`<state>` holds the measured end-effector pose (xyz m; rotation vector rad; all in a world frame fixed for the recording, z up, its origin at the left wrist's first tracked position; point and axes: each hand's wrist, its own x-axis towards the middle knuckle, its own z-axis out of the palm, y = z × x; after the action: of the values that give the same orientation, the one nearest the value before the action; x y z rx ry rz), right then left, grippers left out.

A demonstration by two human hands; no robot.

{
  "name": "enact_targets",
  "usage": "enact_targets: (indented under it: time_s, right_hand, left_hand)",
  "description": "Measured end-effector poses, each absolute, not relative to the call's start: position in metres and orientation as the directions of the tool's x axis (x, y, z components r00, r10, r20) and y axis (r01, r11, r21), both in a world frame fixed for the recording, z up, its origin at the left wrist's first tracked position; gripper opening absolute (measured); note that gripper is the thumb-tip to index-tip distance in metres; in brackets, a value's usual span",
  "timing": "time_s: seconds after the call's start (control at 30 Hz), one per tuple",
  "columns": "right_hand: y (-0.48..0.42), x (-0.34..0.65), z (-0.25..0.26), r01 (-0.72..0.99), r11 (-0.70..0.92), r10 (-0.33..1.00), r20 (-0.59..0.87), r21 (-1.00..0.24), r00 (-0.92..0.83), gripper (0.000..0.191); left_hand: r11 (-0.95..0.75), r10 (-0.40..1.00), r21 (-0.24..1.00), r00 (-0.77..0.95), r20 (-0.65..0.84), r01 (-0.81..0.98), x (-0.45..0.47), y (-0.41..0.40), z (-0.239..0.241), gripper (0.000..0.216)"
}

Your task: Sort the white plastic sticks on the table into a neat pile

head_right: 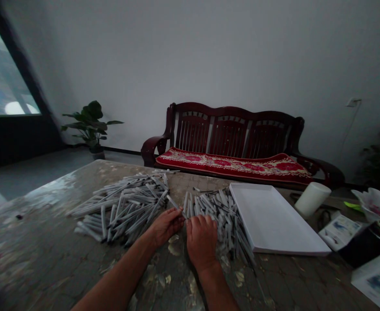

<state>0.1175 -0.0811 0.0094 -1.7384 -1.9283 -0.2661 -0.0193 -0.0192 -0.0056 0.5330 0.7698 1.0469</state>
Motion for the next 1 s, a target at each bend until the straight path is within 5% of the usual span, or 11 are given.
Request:
enact_targets:
  time_s: [0.47, 0.77, 1.0]
  right_hand:
    - [-0.071, 0.132, -0.004, 0.926, 0.273, 0.772, 0.634, -0.261, -0.049, 0.018]
    - [-0.068, 0.138, -0.008, 0.933, 0.198, 0.824, 0.566, -0.302, 0.008, 0.025]
    - [-0.068, 0.136, -0.005, 0.905, 0.173, 0.811, 0.577, -0.389, 0.093, 0.011]
  left_hand:
    - [0.277, 0.961, 0.835, 0.116, -0.252, -0.476, -0.009, -0.019, -0.009, 0.046]
    - [0.257, 0.966, 0.832, 0.104, -0.236, -0.492, -0.007, -0.022, -0.007, 0.047]
    - [0.240, 0.970, 0.846, 0.081, -0.230, -0.475, -0.005, -0.021, -0.008, 0.047]
